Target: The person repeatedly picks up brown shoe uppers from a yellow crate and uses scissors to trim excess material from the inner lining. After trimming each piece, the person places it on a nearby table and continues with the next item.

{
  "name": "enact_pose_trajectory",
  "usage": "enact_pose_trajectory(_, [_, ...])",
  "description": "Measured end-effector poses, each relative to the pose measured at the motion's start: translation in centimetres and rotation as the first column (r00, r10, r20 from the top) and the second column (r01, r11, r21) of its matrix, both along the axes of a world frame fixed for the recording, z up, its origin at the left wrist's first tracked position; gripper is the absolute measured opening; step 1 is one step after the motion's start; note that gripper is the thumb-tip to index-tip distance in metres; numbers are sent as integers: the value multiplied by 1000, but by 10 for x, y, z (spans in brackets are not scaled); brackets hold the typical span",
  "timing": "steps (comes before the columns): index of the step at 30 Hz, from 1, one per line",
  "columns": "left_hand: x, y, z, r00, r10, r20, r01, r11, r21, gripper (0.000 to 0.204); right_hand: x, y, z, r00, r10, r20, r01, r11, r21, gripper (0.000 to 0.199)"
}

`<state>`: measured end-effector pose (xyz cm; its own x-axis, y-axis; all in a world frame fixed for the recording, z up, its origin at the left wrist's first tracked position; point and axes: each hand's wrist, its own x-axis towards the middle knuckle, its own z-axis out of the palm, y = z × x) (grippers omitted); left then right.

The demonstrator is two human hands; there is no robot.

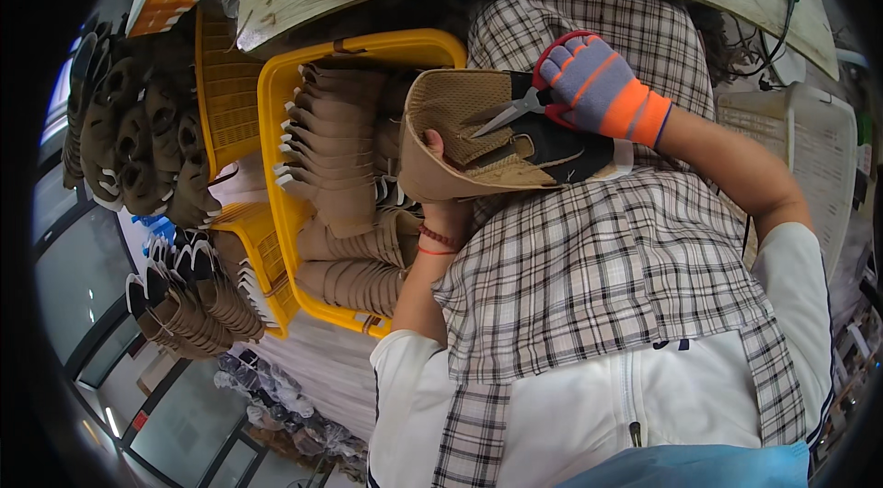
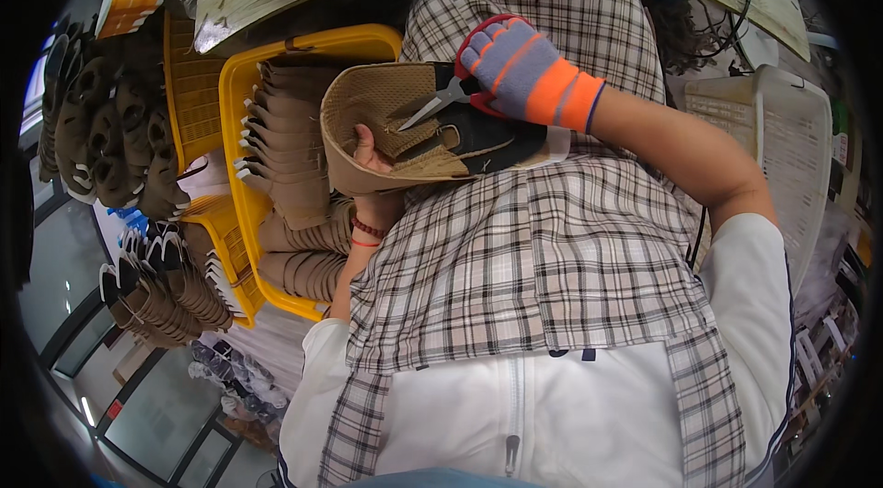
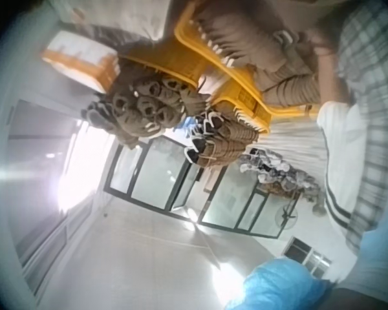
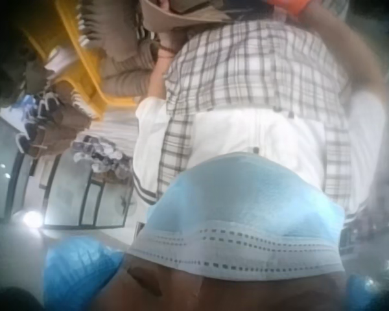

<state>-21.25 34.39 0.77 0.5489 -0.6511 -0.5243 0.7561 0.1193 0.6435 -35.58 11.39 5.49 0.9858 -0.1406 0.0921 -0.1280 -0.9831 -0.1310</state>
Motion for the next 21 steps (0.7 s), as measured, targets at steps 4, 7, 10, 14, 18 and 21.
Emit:
enact_pose_trajectory(4, [-2,-1,2,1000,-11,-25,10,999,-49,54,2,-4,6,997,4,-76,-4,1000,1,42])
enact_pose_trajectory(7, [-1,2,-5,997,12,-75,-15,999,-42,54,-5,-11,8,997,18,-78,-18,1000,11,44])
enact_pose_trajectory(10, [-3,-1,1,999,-21,-30,19,999,-37,54,0,-7,8,998,48,-44,-48,999,4,44])
enact_pose_trajectory(14, [-1,1,-3,1000,-16,10,16,1000,19,53,11,6,-1,998,66,10,-67,998,19,38])
enact_pose_trajectory(18, [-3,2,-2,1000,-13,-5,13,1000,26,53,12,7,-2,999,42,12,-42,999,-3,35])
enact_pose_trajectory(21, [-4,2,-4,1000,-22,-7,22,1000,21,54,6,0,-4,1000,27,15,-27,999,34,35])
